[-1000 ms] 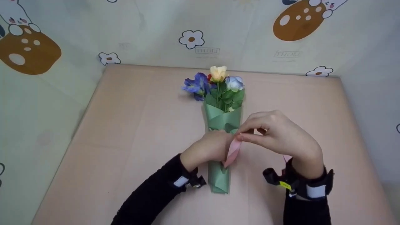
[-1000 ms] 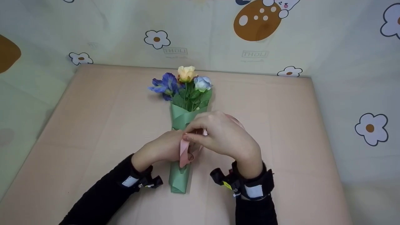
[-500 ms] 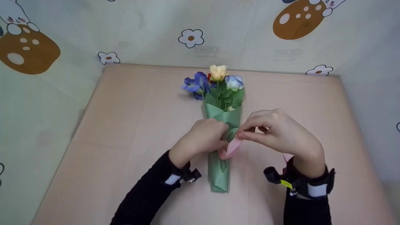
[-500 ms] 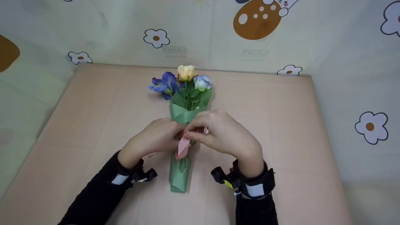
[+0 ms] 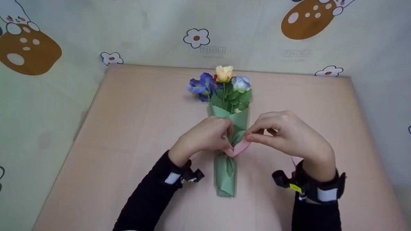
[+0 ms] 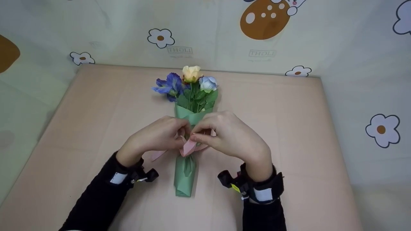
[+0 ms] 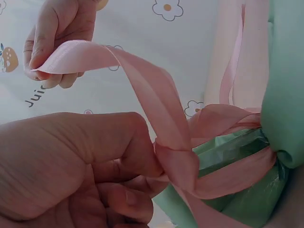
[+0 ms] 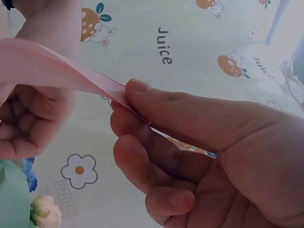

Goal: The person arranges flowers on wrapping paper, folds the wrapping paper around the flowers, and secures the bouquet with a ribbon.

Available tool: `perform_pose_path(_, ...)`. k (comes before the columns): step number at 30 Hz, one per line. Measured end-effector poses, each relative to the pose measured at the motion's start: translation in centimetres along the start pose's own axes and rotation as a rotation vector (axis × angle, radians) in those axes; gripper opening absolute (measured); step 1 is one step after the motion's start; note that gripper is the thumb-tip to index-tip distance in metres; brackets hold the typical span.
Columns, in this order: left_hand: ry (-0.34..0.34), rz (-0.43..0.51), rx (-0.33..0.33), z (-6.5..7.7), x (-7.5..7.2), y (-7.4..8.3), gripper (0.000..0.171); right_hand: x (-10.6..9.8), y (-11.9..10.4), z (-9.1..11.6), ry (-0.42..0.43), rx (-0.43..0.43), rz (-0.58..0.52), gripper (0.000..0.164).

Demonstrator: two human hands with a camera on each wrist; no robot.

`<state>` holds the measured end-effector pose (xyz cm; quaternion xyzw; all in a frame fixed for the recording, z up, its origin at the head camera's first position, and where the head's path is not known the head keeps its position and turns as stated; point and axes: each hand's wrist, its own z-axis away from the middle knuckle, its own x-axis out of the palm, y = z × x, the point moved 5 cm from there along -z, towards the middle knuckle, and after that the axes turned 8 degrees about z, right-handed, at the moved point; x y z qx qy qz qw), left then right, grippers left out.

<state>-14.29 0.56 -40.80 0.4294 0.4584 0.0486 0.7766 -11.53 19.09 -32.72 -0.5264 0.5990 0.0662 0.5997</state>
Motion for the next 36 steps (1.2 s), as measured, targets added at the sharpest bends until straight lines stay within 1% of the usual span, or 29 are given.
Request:
perform_pose_path(4, 0.003, -0.027, -0.001, 0.1, -0.1, -0.1, 0.012, -0.1, 0.0, 0.1, 0.006, -0.008, -0.007, 0.013)
perform_pose_path(5, 0.003, -0.031, -0.001, 0.1, -0.2, -0.1, 0.011, -0.1, 0.0, 0.1, 0.005, -0.006, -0.008, 0.013)
perform_pose_path(7, 0.004, -0.041, 0.003, 0.2, -0.2, -0.2, 0.016, -0.2, 0.0, 0.2, 0.005, -0.002, -0.013, 0.013)
perform_pose_path(10, -0.013, -0.046, -0.004, 0.4, -0.4, -0.3, 0.015, -0.3, 0.0, 0.3, 0.003, 0.001, -0.016, 0.013)
perform_pose_path(13, -0.032, -0.053, 0.001, 0.7, -0.7, -0.3, 0.026, -0.3, 0.0, 0.3, 0.005, -0.005, -0.014, 0.014)
perform_pose_path(15, -0.030, -0.058, 0.022, 0.8, -1.0, -0.4, 0.032, -0.4, 0.0, 0.3, 0.008, -0.007, -0.009, 0.014)
perform_pose_path(17, -0.020, -0.055, 0.052, 0.9, -1.3, -0.4, 0.035, -0.4, 0.1, 0.3, 0.009, -0.007, -0.004, 0.014)
perform_pose_path(20, -0.011, -0.006, 0.109, 1.0, -1.9, -0.6, 0.031, -0.5, 0.2, 0.4, 0.010, -0.006, 0.000, 0.014)
perform_pose_path(22, -0.011, 0.059, 0.135, 1.0, -2.4, -0.8, 0.028, -0.6, 0.3, 0.4, 0.015, -0.010, 0.002, 0.014)
perform_pose_path(25, -0.010, 0.177, 0.137, 1.0, -3.1, -1.4, 0.032, -0.9, 0.6, 0.5, 0.033, -0.013, 0.017, 0.014)
perform_pose_path(27, 0.004, 0.211, 0.116, 1.0, -3.5, -1.8, 0.039, -1.2, 0.9, 0.8, 0.046, -0.009, 0.031, 0.015)
perform_pose_path(30, 0.026, 0.210, 0.091, 1.3, -4.0, -2.3, 0.045, -1.3, 1.6, 1.2, 0.059, 0.007, 0.049, 0.015)
perform_pose_path(32, 0.026, 0.185, 0.092, 1.8, -4.4, -2.7, 0.044, -1.3, 2.3, 1.7, 0.055, 0.028, 0.055, 0.014)
perform_pose_path(36, -0.013, 0.150, 0.091, 3.0, -5.4, -3.9, 0.035, -1.3, 4.0, 3.0, 0.038, 0.086, 0.100, 0.014)
